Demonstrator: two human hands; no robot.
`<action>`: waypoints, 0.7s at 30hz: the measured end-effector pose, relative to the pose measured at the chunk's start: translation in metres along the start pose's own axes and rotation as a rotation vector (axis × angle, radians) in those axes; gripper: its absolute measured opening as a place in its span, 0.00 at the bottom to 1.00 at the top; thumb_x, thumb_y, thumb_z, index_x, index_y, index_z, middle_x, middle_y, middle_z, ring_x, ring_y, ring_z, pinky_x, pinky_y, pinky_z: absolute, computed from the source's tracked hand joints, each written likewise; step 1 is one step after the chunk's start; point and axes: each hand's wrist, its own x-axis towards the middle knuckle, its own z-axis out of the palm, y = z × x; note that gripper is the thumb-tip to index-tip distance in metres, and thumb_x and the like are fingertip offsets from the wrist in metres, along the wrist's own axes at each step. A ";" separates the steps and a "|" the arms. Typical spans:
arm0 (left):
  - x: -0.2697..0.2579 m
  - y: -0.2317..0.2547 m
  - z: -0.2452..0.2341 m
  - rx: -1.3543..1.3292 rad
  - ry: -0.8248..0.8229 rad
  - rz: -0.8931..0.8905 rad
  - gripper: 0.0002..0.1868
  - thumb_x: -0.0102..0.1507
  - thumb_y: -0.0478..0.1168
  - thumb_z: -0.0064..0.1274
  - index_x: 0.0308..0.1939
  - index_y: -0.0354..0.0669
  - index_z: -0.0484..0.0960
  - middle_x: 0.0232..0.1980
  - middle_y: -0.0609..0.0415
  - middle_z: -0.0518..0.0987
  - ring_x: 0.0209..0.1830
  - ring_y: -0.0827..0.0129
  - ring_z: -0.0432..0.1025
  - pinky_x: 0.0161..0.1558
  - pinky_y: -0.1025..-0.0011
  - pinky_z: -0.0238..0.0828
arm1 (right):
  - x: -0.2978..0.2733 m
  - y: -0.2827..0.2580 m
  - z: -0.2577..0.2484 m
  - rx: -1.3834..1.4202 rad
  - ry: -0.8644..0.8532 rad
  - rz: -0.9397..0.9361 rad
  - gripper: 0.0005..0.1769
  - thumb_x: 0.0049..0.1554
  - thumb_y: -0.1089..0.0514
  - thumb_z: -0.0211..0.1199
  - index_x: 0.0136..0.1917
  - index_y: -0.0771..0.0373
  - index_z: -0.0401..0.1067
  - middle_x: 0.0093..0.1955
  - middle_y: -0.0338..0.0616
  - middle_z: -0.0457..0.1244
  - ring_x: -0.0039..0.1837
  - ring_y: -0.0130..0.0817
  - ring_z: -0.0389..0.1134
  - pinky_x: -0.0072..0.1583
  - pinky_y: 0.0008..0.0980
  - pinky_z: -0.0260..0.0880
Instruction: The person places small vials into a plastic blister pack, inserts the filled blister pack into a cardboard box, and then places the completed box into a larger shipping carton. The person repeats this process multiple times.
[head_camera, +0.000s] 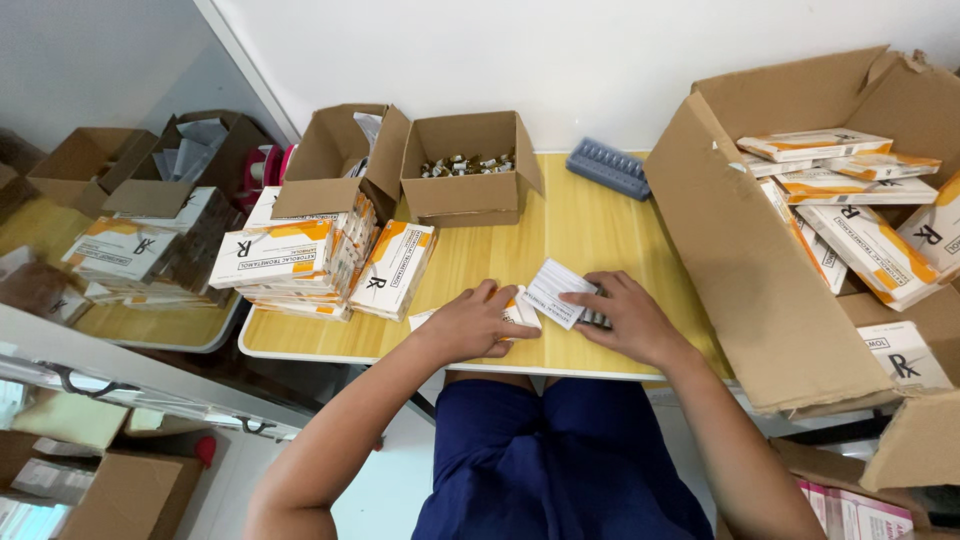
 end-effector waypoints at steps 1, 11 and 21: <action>-0.001 -0.001 -0.001 -0.009 -0.001 0.012 0.27 0.57 0.49 0.60 0.59 0.83 0.77 0.70 0.39 0.67 0.63 0.42 0.65 0.55 0.53 0.73 | 0.001 0.000 -0.004 0.021 -0.016 -0.016 0.27 0.48 0.51 0.72 0.62 0.44 0.78 0.63 0.49 0.63 0.66 0.47 0.62 0.65 0.43 0.65; -0.003 -0.011 0.000 -0.030 -0.035 0.084 0.25 0.57 0.50 0.60 0.57 0.83 0.78 0.71 0.38 0.64 0.66 0.43 0.63 0.59 0.52 0.70 | 0.011 0.007 -0.007 0.180 -0.111 -0.126 0.30 0.44 0.57 0.74 0.61 0.45 0.78 0.63 0.49 0.64 0.63 0.45 0.66 0.64 0.39 0.68; -0.002 -0.016 0.003 0.020 -0.066 0.091 0.25 0.58 0.51 0.59 0.59 0.85 0.77 0.71 0.40 0.66 0.65 0.42 0.64 0.57 0.52 0.72 | 0.014 0.006 -0.015 0.176 -0.084 -0.035 0.26 0.45 0.55 0.74 0.59 0.47 0.79 0.64 0.50 0.64 0.65 0.47 0.65 0.63 0.40 0.68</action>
